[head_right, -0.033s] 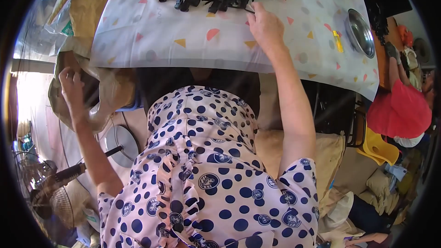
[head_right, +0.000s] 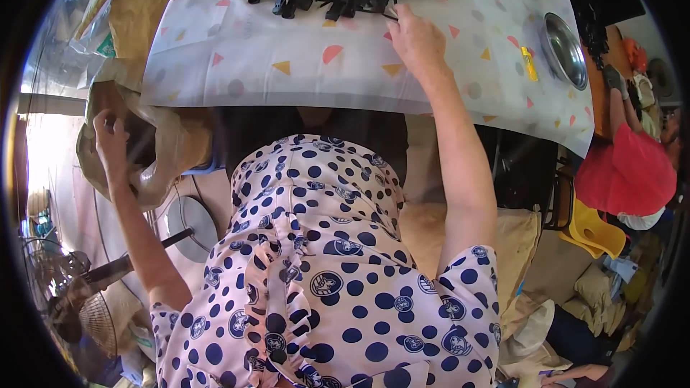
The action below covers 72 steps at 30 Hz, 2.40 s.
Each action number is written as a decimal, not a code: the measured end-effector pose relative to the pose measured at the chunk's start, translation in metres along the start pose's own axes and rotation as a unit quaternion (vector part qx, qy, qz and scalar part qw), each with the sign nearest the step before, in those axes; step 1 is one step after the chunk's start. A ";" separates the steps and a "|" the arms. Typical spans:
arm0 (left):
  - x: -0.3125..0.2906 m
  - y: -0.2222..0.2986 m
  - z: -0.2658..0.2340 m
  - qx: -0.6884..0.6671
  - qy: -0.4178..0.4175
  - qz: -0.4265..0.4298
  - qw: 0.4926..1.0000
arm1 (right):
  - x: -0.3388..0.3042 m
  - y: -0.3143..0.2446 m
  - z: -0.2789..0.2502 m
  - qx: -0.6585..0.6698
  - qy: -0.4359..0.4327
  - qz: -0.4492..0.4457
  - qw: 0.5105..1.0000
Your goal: Assembling small black plastic components by hand at a workbench.
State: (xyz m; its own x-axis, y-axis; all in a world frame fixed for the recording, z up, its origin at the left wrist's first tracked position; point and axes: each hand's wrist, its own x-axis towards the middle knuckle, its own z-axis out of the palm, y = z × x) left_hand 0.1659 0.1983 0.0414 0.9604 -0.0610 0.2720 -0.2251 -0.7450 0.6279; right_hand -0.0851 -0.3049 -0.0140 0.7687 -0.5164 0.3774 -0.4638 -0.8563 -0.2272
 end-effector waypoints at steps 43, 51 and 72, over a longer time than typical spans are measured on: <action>-0.176 0.160 0.143 -0.636 -0.464 -0.246 0.566 | -0.131 -0.133 -0.014 0.381 -0.072 -0.069 0.919; -0.180 0.169 0.137 -0.501 -0.430 -0.114 0.743 | -0.132 -0.125 -0.025 0.548 -0.155 0.109 0.815; -0.200 0.168 0.169 -0.416 -0.302 0.066 0.855 | -0.118 -0.139 -0.013 0.652 -0.201 0.205 0.702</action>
State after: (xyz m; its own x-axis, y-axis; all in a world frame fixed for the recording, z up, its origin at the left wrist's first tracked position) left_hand -0.0364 -0.0275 -0.0307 0.7705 -0.6276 0.1115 -0.1355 0.0097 0.9907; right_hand -0.1170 -0.1252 -0.0154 0.8725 -0.4530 -0.1831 -0.0856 0.2274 -0.9700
